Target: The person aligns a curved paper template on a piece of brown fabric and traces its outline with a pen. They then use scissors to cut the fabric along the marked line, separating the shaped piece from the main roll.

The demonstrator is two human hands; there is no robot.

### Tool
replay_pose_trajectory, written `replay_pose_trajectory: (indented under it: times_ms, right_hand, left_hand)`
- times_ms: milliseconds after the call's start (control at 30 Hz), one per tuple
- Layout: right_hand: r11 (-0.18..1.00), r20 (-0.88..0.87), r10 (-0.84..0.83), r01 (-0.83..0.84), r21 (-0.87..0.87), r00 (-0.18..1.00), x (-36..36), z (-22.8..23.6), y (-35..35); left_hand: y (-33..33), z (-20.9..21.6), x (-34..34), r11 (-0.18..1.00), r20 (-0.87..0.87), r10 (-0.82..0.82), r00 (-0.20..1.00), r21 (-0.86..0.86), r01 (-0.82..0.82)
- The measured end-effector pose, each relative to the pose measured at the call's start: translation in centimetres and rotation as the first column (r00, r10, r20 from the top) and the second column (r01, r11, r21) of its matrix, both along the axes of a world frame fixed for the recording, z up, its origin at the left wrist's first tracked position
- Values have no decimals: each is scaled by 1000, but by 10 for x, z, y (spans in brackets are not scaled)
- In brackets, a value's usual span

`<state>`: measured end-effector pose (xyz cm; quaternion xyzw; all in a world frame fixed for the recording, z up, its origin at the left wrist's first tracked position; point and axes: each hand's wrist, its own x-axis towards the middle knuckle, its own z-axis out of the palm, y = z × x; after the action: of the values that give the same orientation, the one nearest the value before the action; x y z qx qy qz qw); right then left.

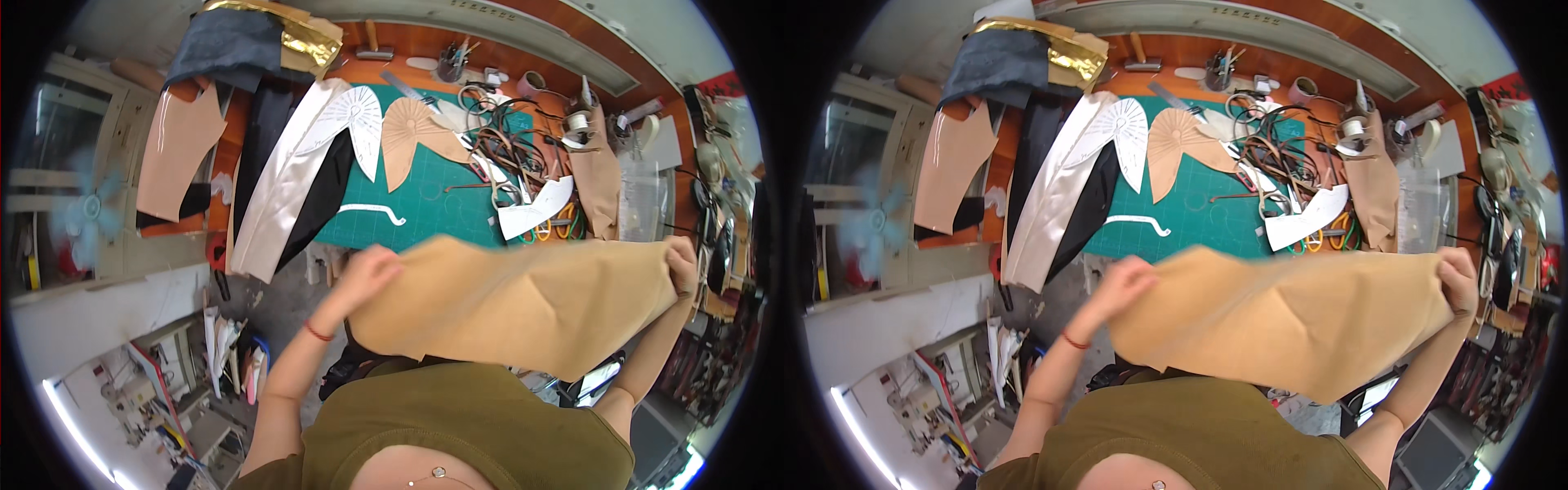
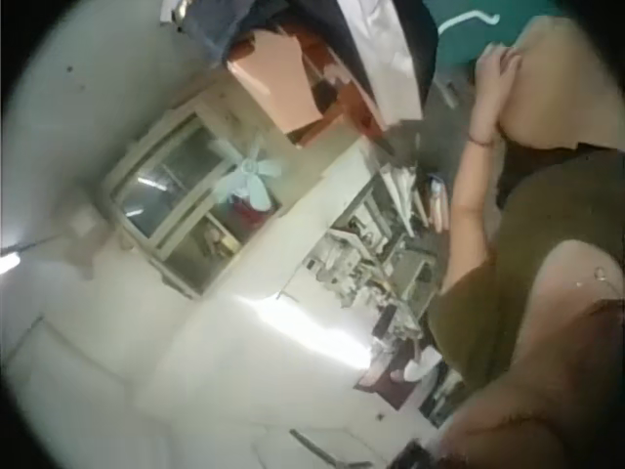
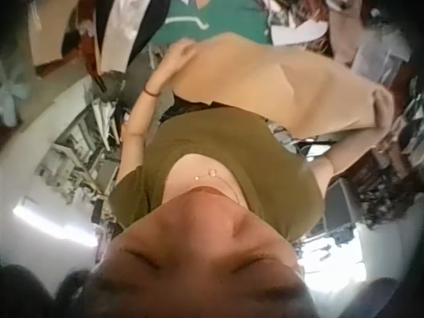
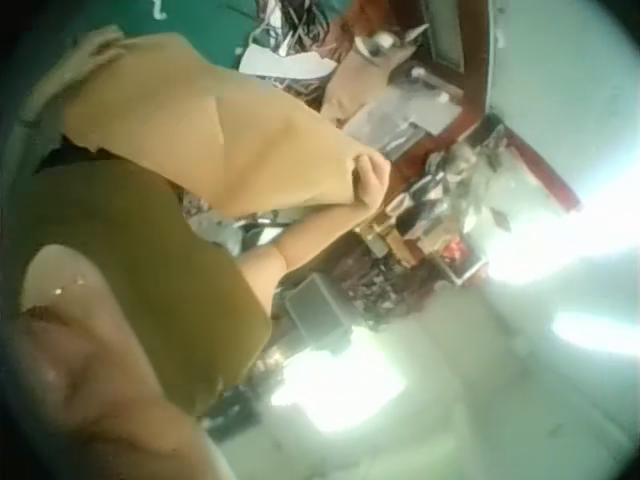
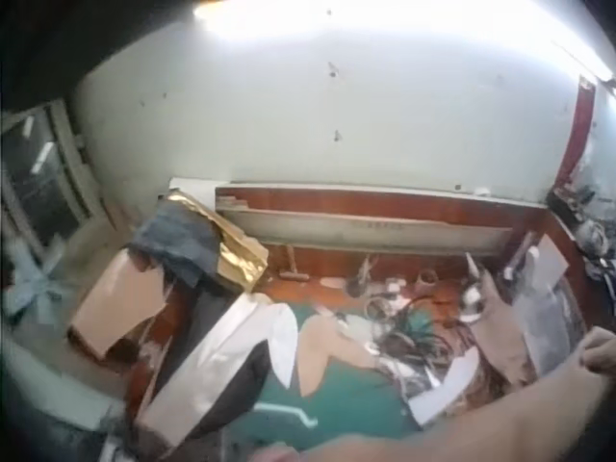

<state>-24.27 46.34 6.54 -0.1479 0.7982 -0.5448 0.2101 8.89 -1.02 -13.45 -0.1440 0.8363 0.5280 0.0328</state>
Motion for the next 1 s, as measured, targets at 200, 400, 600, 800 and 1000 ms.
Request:
replay_pose_trajectory:
  times_ms: [200, 400, 600, 800, 1000]
  right_hand:
    - [798, 485, 463, -587, 138, 742, 17, -142, -111]
    - [478, 400, 736, -838, 263, 546, 25, -266, -218]
    - [477, 110, 787, -711, 517, 607, 32, -306, -253]
    - [593, -100, 768, -642, 486, 633, 78, -245, -270]
    - [568, 119, 814, -822, 40, 568, 99, -199, -323]
  left_hand:
    - [-124, 98, 52, 798, 153, 256, 954, -590, -120]
    - [-197, 52, 45, 440, 108, 289, 951, -897, -32]
    - [-88, -65, -3, 627, 19, 114, 993, -777, -57]
    - [54, -66, -67, 890, -164, -42, 986, -454, -38]
    - [41, -53, -65, 943, -326, 263, 908, -113, -314]
